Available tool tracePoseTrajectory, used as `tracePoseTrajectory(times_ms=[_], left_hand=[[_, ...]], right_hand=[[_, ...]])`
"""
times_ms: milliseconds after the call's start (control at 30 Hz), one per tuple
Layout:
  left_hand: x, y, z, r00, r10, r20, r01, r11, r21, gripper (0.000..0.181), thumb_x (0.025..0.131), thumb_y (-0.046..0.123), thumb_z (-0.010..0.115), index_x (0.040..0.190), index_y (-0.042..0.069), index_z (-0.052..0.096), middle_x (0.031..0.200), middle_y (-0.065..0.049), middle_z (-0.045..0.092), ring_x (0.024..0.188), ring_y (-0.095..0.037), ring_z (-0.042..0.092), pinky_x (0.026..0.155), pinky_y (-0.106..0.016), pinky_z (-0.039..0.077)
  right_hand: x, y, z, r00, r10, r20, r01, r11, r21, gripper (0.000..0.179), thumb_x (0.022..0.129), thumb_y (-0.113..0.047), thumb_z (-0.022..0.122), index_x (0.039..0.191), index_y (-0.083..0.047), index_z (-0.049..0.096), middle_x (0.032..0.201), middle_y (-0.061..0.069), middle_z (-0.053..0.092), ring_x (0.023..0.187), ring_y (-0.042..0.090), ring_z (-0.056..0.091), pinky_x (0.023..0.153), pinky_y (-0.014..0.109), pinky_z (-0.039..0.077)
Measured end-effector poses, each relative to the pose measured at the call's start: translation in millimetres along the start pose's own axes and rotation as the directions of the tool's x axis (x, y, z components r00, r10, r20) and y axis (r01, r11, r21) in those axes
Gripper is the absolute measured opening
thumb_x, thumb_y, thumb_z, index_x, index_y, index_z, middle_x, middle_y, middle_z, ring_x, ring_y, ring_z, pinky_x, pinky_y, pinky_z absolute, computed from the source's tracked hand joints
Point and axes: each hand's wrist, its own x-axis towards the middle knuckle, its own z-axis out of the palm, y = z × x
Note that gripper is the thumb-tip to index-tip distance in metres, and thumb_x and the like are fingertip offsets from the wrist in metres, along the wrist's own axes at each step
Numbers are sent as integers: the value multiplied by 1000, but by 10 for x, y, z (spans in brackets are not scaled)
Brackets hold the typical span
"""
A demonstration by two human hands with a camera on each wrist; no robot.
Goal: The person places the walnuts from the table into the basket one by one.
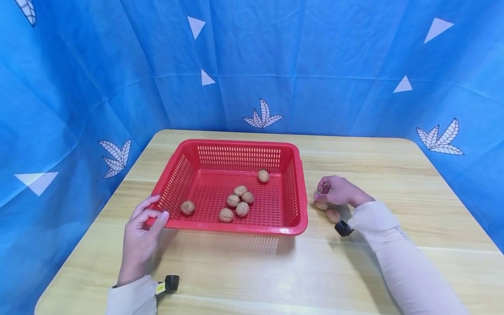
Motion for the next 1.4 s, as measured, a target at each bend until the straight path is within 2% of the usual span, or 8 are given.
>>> tracePoseTrajectory(times_ms=[267, 400, 500, 767, 967, 1133, 1400], left_hand=[[3, -6, 7, 1000, -2, 12, 2, 1000, -5, 20, 92, 11, 67, 90, -8, 65, 138, 2, 48, 127, -20, 37, 77, -12, 50], [-2, -4, -1, 1000, -8, 10, 8, 1000, 1, 19, 92, 11, 67, 90, -8, 65, 138, 3, 47, 127, -20, 37, 77, -12, 49], [-2, -1, -8, 1000, -7, 12, 7, 1000, 2, 20, 92, 12, 67, 90, -8, 65, 138, 3, 47, 128, -20, 36, 77, -12, 49], [-4, 4, -9, 1000, 0, 9, 0, 1000, 4, 20, 92, 12, 67, 90, -8, 65, 138, 2, 48, 128, -21, 36, 78, -11, 49], [-3, 14, -5, 1000, -2, 6, 3, 1000, -9, 20, 92, 11, 66, 90, -9, 64, 138, 2, 48, 128, -21, 37, 78, -12, 49], [-5, 22, -9, 1000, -13, 9, 13, 1000, -17, 20, 92, 11, 66, 90, -9, 64, 138, 2, 47, 128, -23, 37, 78, -12, 49], [4, 10, -5, 1000, -15, 5, 15, 1000, -16, 20, 93, 11, 66, 90, -9, 64, 138, 1, 47, 128, -23, 38, 79, -12, 49]], right_hand=[[-9, 24, 20, 998, 26, 53, -28, 999, 32, 28, 85, -30, 74, 99, -8, 64, 93, 6, 65, 90, 24, 59, 84, 44, 46], [0, 17, 19, 996, 10, 89, -13, 999, 32, 33, 82, -31, 78, 102, -8, 64, 95, 6, 65, 89, 23, 58, 84, 44, 45], [8, 7, 25, 996, -1, 85, -1, 1000, 22, 34, 81, -29, 79, 102, -7, 64, 92, 5, 65, 87, 22, 58, 82, 43, 45], [25, 5, 5, 999, -4, 40, 5, 1000, -31, 34, 84, -29, 75, 106, -6, 61, 94, 6, 62, 87, 23, 57, 78, 40, 47], [26, -25, -77, 997, -67, -41, 64, 997, -50, 27, 90, -26, 68, 106, -5, 61, 91, 9, 61, 82, 24, 57, 69, 36, 48], [12, -94, -160, 986, -117, -116, 109, 991, -73, 26, 90, -25, 68, 106, -5, 62, 93, 12, 62, 85, 27, 58, 72, 40, 48], [-10, -233, -295, 985, -108, -137, 96, 991, -95, 28, 90, -27, 68, 108, -5, 62, 98, 15, 62, 86, 28, 59, 73, 42, 49]])
